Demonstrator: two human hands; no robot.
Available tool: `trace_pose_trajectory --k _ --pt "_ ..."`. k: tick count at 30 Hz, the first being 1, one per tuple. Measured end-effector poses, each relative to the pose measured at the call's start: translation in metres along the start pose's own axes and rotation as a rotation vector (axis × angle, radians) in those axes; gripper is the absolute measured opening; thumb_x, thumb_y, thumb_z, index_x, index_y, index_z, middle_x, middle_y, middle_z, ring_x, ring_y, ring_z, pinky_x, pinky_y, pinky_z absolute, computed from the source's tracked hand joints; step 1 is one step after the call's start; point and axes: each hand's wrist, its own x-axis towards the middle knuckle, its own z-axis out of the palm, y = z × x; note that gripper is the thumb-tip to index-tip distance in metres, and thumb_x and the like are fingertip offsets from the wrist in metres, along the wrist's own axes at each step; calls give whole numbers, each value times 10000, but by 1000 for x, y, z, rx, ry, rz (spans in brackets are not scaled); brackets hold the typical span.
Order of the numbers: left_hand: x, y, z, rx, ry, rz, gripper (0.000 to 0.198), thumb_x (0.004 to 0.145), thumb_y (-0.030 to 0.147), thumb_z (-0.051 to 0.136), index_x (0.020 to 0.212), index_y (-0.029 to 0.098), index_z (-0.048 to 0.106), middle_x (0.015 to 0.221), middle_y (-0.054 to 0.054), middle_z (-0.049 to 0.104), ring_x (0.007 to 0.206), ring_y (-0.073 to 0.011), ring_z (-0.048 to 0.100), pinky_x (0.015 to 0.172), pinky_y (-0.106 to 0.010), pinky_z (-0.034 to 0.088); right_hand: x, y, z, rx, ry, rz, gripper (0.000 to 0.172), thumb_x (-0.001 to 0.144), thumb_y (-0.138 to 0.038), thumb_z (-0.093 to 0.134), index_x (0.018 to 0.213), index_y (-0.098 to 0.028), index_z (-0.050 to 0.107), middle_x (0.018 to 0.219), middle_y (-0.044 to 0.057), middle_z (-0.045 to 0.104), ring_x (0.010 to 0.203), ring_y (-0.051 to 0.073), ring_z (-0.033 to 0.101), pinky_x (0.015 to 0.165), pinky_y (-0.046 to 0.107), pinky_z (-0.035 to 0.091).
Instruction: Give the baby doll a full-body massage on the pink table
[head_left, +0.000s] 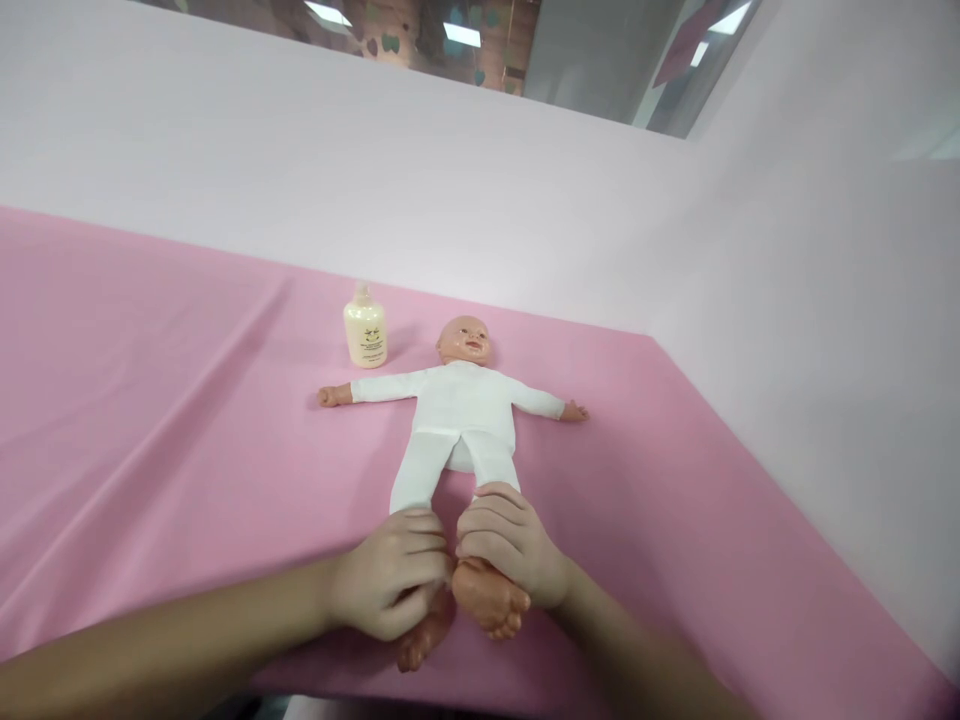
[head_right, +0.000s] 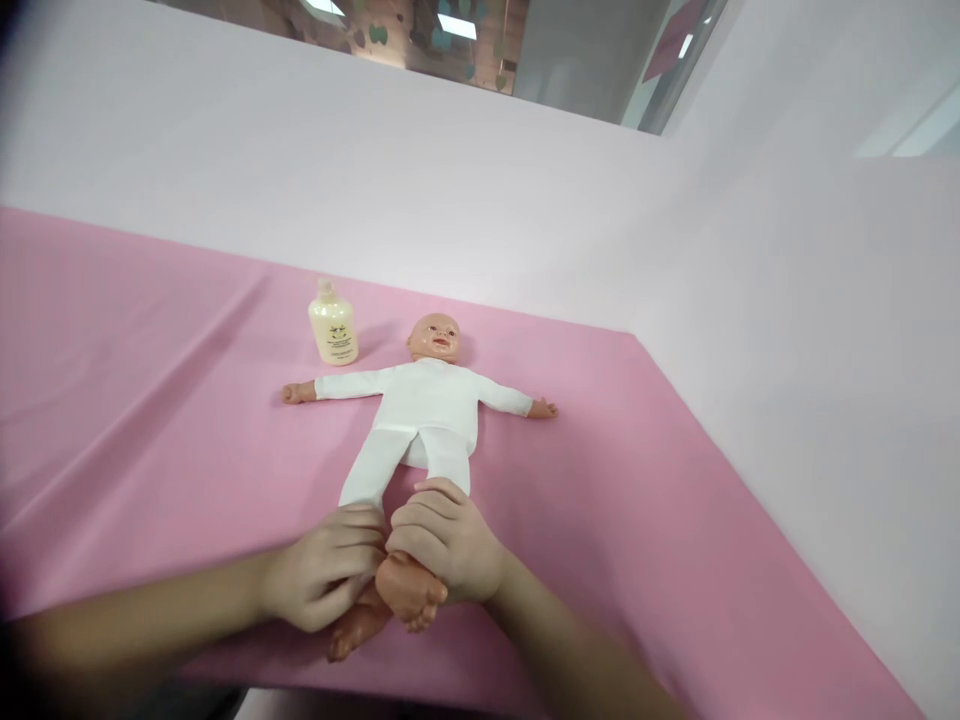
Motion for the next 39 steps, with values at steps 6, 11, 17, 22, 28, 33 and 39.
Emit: trace_pose_trajectory --k 6,11,17,22,28,33,39 --pt "7 3 -5 -58 74 39 135 898 135 423 898 228 521 696 -27 600 649 -189 532 668 -341 453 1 4 1 86 -8 46 101 999 -231 467 920 -234 529 800 -5 685 696 129 603 756 305 498" --pt "9 4 -3 -47 35 219 193 1010 257 352 987 232 543 634 -16 567 576 -199 512 627 -362 427 -7 9 1 163 -81 101 154 985 -361 479 903 -238 520 778 -19 673 680 125 602 731 311 481" --pt "9 4 -3 -78 18 249 381 1042 263 321 1389 197 465 786 -60 683 653 -207 611 675 -359 503 -18 10 10 100 -171 120 393 840 -594 671 817 -245 492 715 -31 615 639 135 579 698 328 472" --pt "8 1 -7 -121 94 106 412 1041 229 354 1447 188 413 860 -73 695 731 -198 649 730 -345 540 -19 5 17 102 -172 76 393 815 -569 702 772 -247 479 665 -47 543 618 139 537 672 325 476" --pt "7 -2 -8 -114 93 121 399 1043 218 359 1433 186 438 826 -51 669 711 -185 631 743 -337 536 -15 -1 16 166 -237 116 373 753 -555 697 833 -244 506 666 -45 561 639 147 576 753 332 529" --pt "5 -6 -11 -110 100 54 423 1024 210 372 1444 207 431 883 -64 700 749 -201 653 736 -345 547 -11 -9 16 197 -270 165 334 752 -500 705 872 -258 509 671 -60 607 672 140 633 774 303 527" --pt "6 -11 -13 -109 140 -52 391 1035 196 380 1418 219 458 846 -35 692 753 -183 661 749 -325 539 -12 -12 21 211 -420 193 337 785 -477 709 879 -261 467 807 -18 685 826 167 682 859 321 516"
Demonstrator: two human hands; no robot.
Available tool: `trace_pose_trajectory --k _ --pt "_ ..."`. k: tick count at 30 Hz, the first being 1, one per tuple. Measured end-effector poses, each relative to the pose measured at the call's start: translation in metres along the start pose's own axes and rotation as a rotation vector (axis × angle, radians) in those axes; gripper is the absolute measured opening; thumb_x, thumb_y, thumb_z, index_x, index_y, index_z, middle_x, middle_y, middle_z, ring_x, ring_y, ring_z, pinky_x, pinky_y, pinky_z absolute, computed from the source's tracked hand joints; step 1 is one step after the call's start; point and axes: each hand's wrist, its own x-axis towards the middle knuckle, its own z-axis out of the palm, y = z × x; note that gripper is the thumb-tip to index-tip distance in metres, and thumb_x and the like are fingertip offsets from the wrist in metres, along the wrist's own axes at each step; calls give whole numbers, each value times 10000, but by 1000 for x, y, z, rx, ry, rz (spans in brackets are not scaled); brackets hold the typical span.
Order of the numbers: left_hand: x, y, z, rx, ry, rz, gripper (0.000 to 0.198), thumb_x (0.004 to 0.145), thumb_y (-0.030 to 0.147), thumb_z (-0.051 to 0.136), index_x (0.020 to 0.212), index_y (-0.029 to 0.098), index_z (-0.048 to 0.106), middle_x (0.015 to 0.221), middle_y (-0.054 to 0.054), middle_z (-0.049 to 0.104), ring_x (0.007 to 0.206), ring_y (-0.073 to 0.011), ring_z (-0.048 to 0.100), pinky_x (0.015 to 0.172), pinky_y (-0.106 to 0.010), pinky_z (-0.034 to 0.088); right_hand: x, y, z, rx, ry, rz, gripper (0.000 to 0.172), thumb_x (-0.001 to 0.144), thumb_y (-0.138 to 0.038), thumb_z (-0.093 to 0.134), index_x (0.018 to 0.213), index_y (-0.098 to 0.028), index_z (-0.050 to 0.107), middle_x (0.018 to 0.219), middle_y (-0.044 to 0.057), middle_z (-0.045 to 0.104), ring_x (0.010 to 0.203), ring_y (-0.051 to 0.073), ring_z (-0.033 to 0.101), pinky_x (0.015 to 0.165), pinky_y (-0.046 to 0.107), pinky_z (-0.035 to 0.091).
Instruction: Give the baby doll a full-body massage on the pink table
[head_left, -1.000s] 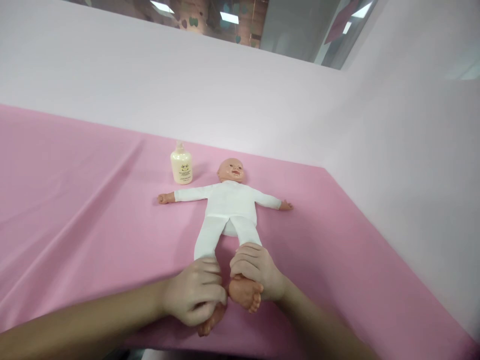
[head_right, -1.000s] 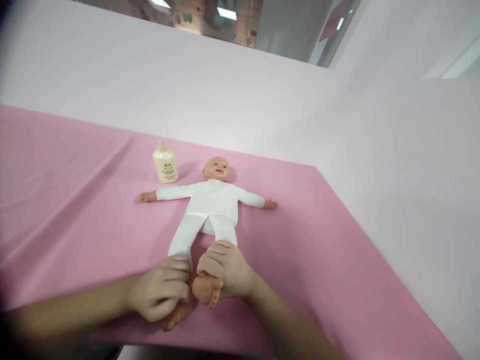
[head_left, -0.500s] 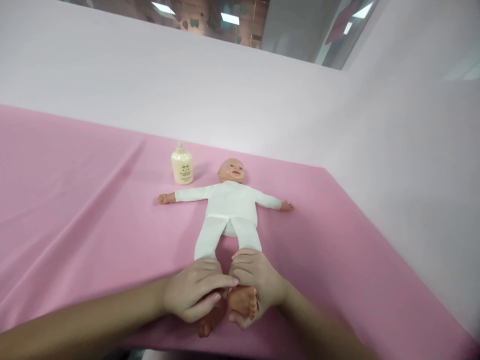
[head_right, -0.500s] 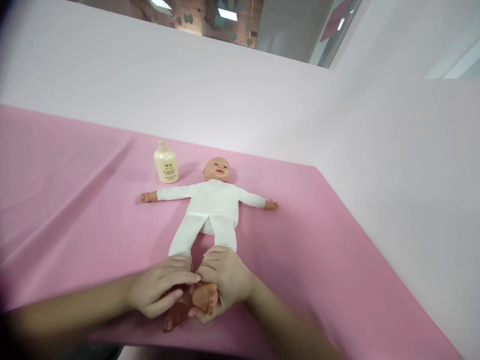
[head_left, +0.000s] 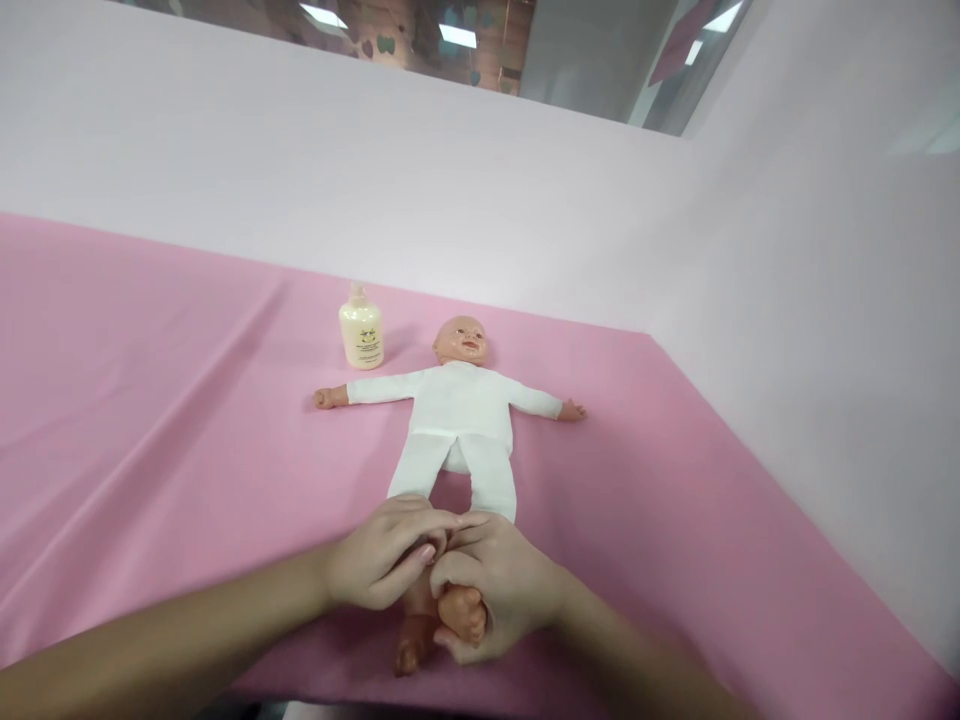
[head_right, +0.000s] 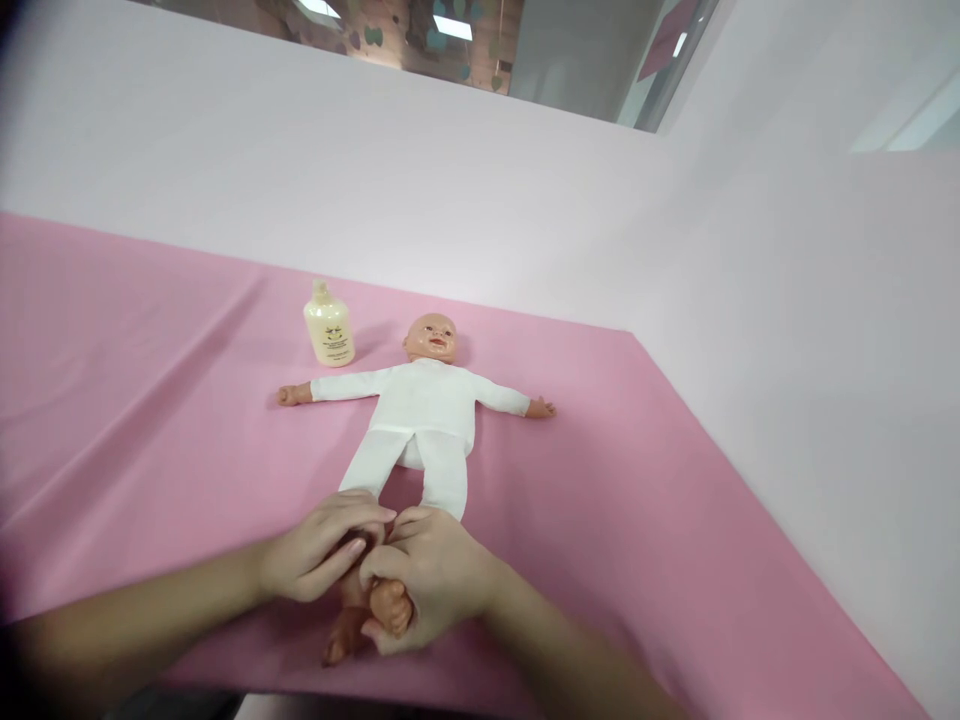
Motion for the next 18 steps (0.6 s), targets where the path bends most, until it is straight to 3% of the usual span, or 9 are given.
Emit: trace_pose_trajectory --k 4,7,13,16,18 --pt "0 -4 3 -7 25 -61 365 1041 191 391 1397 227 469 815 -6 669 730 -162 626 754 -311 516 0 6 5 -36 -57 1 529 760 -694 700 791 -265 392 672 -37 605 691 165 621 802 334 510" --pt "-1 -10 5 -16 59 -95 368 1038 171 389 1388 229 488 845 -13 677 767 -164 616 771 -317 505 0 7 5 -67 -90 9 533 753 -728 668 769 -262 410 594 -55 536 603 158 557 747 338 494" --pt "3 -32 -1 86 157 -216 300 1037 177 416 1290 229 568 993 -48 698 961 -190 638 907 -363 516 3 -2 -2 -21 -122 -30 105 799 -288 583 832 -234 499 618 -42 578 585 157 531 753 341 466" --pt "5 -46 -7 139 198 -396 303 1040 270 433 1306 221 569 1268 -109 669 1233 -244 593 1102 -463 462 6 -5 -1 -10 -140 -101 71 808 -164 541 828 -231 531 669 -26 634 622 155 544 709 321 436" --pt "5 -56 -10 141 193 -547 386 1019 355 481 1373 221 553 1482 -143 560 1422 -292 480 1206 -521 375 7 -5 1 -8 -121 -131 75 846 -159 542 820 -227 556 705 -21 665 643 152 551 693 316 429"
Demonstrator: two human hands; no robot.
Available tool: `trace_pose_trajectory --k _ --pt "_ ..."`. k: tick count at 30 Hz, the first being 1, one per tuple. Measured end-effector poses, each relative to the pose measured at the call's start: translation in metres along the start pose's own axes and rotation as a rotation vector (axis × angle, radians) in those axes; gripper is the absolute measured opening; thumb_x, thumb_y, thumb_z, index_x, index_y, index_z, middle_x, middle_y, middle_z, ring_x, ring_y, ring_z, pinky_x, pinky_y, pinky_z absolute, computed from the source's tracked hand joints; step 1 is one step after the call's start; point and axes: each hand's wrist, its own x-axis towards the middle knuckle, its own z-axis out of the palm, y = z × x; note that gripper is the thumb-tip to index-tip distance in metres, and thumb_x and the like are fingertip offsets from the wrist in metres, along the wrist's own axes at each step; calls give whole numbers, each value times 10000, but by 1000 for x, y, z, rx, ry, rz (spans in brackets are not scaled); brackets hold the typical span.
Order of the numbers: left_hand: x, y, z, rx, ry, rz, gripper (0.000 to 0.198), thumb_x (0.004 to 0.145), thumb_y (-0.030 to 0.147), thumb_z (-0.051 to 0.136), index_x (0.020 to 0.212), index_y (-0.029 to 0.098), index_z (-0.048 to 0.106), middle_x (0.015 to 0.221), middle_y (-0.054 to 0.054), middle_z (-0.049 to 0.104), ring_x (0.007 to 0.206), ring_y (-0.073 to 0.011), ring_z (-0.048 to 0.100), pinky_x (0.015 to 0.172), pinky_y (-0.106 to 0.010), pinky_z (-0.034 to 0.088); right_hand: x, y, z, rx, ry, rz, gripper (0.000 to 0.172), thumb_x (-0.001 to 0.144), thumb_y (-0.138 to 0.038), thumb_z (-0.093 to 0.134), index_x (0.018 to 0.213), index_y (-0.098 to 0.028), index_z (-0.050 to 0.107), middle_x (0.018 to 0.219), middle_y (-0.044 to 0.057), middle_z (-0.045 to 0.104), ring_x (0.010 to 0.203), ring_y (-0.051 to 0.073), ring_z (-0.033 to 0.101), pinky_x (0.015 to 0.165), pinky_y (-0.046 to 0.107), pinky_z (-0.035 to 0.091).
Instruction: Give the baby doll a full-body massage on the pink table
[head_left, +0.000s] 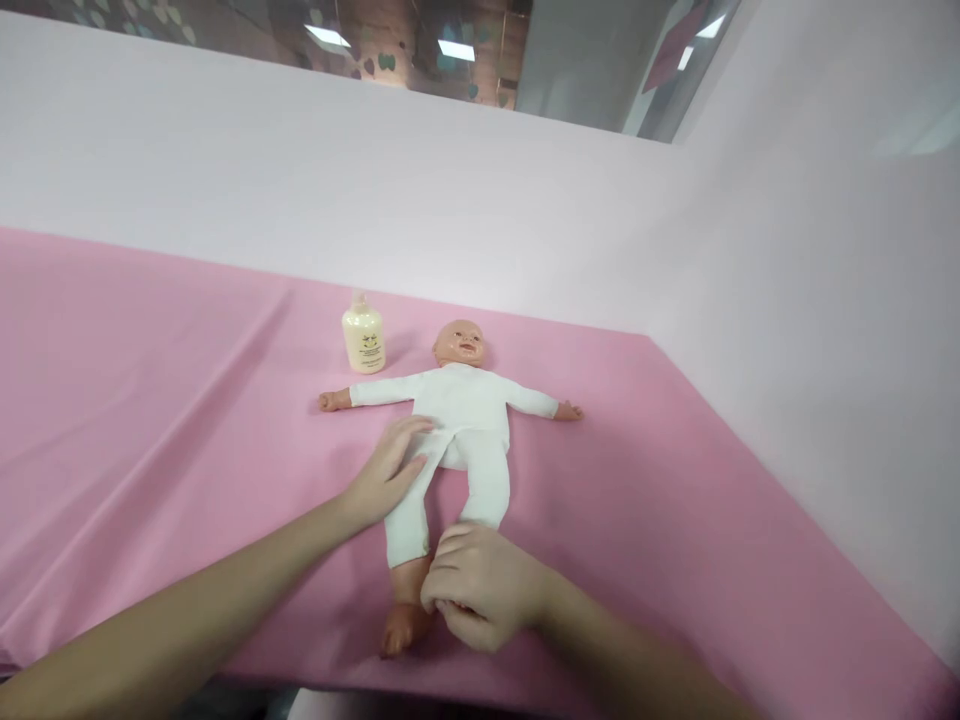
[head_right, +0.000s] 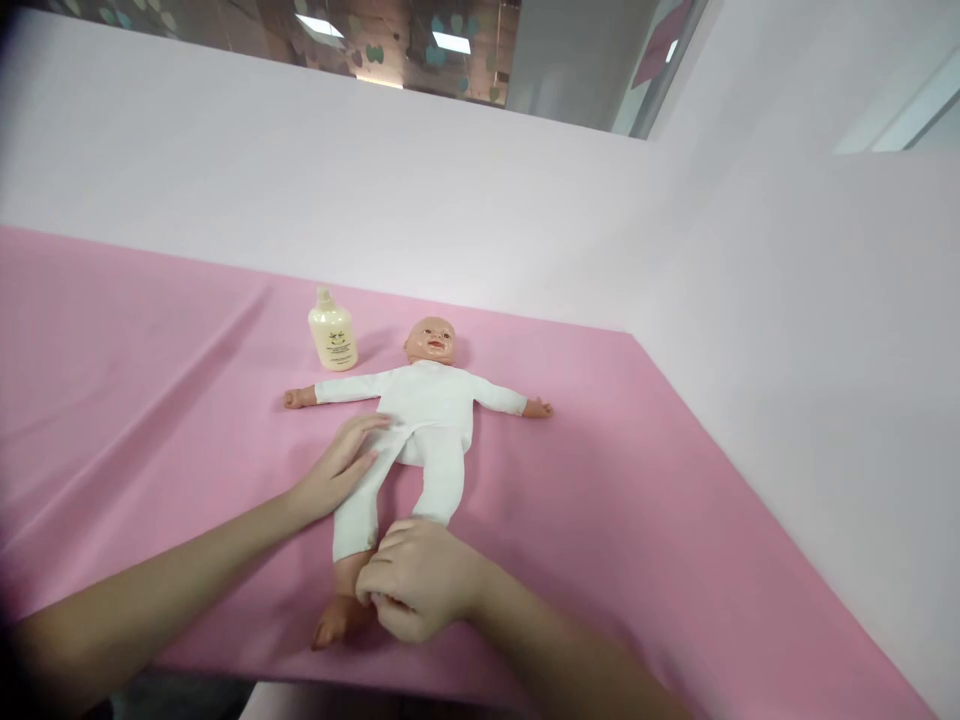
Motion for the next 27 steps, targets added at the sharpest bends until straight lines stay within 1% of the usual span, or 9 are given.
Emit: trace_pose_trajectory --k 3,7,10,12,14,17,20,22,27 --pt "6 -11 0 -23 -106 -173 519 965 419 548 1458 258 550 1684 -114 353 1585 -360 251 1262 -572 284 0 1 2 -28 26 -5 153 950 -215 525 806 -222 577 716 -20 677 646 147 547 689 312 434" --pt "10 -20 2 -79 -226 -210 608 916 346 541 1519 271 542 1743 -60 215 1618 -388 108 1262 -619 246 -6 13 -7 -119 122 49 271 1034 -284 460 805 -215 587 728 3 671 677 155 565 723 321 465" --pt "11 -20 2 -84 -255 -213 654 877 268 522 1531 268 539 1734 -37 227 1620 -377 88 1271 -629 206 -17 39 -23 -172 337 161 225 1021 -251 450 906 -201 636 856 50 711 832 190 631 836 358 509" --pt "12 -18 0 -96 -256 -222 680 844 220 505 1520 260 555 1707 -30 310 1621 -358 93 1284 -619 180 -30 63 -35 -236 479 375 221 1013 -232 458 1065 -184 667 1078 108 732 1061 238 648 991 422 501" --pt "13 -16 -2 -113 -233 -230 682 813 185 483 1482 248 597 1658 -28 416 1620 -340 131 1293 -604 177 -46 87 -47 -343 551 703 326 995 -276 484 1257 -158 639 1350 174 645 1327 317 542 1146 521 413" --pt "15 -15 -4 -132 -153 -239 615 801 174 451 1369 219 685 1533 -40 586 1573 -307 314 1300 -553 222 -71 117 -58 -398 459 1133 566 965 -299 492 1517 -174 471 1651 171 375 1569 399 240 1242 640 232" --pt "18 -15 -4 -132 -71 -253 474 850 226 453 1223 189 742 1391 -71 694 1411 -275 545 1260 -480 341 -87 133 -61 -330 363 1352 599 1002 -398 453 1566 -204 405 1721 141 246 1605 435 88 1217 734 161" --pt "23 -16 -4 -122 -36 -256 387 880 269 470 1131 190 755 1308 -81 731 1308 -268 619 1206 -454 414 -90 136 -62 -323 359 1379 561 1010 -416 440 1534 -213 436 1688 145 322 1599 419 129 1204 756 134" --pt "58 -19 -4 -160 -1 -272 310 899 276 470 1044 162 720 1101 -93 771 1092 -253 691 1056 -418 518 -82 134 -65 -403 380 1405 430 986 -408 504 1349 -196 593 1411 173 596 1400 370 459 1204 710 113"
